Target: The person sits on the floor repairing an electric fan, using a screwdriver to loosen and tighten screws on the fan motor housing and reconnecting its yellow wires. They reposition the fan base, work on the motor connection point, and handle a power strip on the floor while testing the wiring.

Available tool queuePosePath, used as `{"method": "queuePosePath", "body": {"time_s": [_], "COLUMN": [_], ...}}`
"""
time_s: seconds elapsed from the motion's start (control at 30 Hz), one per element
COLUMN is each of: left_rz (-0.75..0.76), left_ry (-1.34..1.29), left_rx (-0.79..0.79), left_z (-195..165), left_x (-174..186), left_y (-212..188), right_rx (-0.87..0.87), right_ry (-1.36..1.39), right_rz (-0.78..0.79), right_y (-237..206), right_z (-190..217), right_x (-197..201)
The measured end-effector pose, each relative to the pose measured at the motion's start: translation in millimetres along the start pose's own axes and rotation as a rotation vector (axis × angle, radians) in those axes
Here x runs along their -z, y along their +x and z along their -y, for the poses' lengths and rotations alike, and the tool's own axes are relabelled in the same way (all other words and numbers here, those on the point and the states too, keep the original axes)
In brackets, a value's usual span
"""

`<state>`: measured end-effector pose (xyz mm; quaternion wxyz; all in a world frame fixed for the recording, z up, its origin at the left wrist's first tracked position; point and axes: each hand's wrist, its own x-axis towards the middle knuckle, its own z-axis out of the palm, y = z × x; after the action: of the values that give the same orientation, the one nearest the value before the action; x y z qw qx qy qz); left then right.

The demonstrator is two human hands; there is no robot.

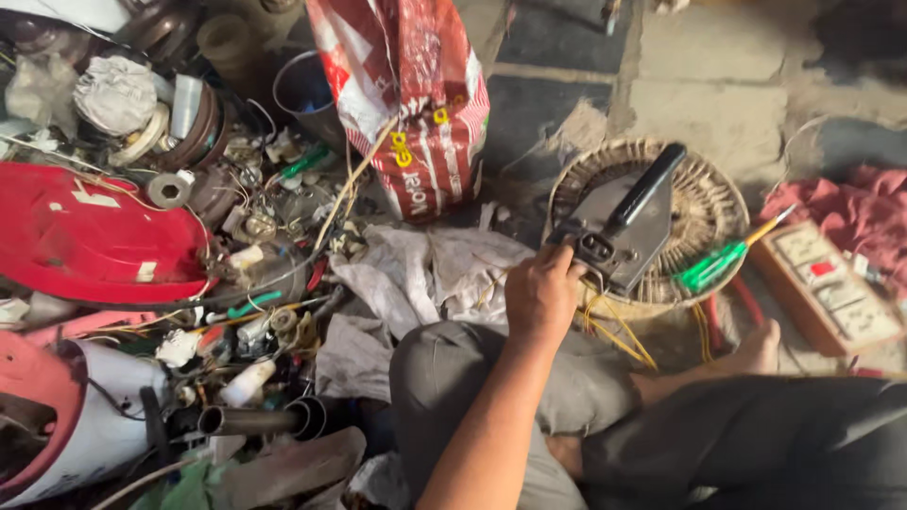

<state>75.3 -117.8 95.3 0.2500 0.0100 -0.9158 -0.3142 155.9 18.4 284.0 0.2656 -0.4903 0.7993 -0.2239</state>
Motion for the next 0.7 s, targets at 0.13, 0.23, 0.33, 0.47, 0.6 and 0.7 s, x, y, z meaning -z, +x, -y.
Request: {"method": "queuePosePath", "body": {"time_s": [0.13, 0.23, 0.33, 0.47, 0.6, 0.7], "left_rz": [0.004, -0.005, 0.023, -0.002, -0.030, 0.021], "left_ry": [-0.024, 0.028, 0.038, -0.006, 0.009, 0.033], "left_rx": [-0.046, -0.055, -0.040, -0.066, -0.061, -0.031], "left_z": [-1.7, -5.5, -9.0, -6.3, -5.0, -4.3], "left_x": [2.4, 2.0, 4.8, 8.0, 4.0, 2.1], "left_y": [5.3, 12.0, 9.0, 7.0, 7.3, 7.9], "right_rx": [0.027, -0.002, -0.083, -0.409, -0.608, -0.654], "right_ry": [0.020, 0.028, 0.065, 0.118, 0.648, 0.624], "right_rz": [0.002, -0.024, -0.093, -0.571, -1.033, -1.053], "right_y": [0.3, -0.1, -5.5, -7.8, 6.9, 24.2], "right_z": [-20.3, -60.3, -82.9, -137.5, -179.0, -188.1], "right_x": [-28.9, -42.4, -71.8, -79.0, -81.7, -83.1]}}
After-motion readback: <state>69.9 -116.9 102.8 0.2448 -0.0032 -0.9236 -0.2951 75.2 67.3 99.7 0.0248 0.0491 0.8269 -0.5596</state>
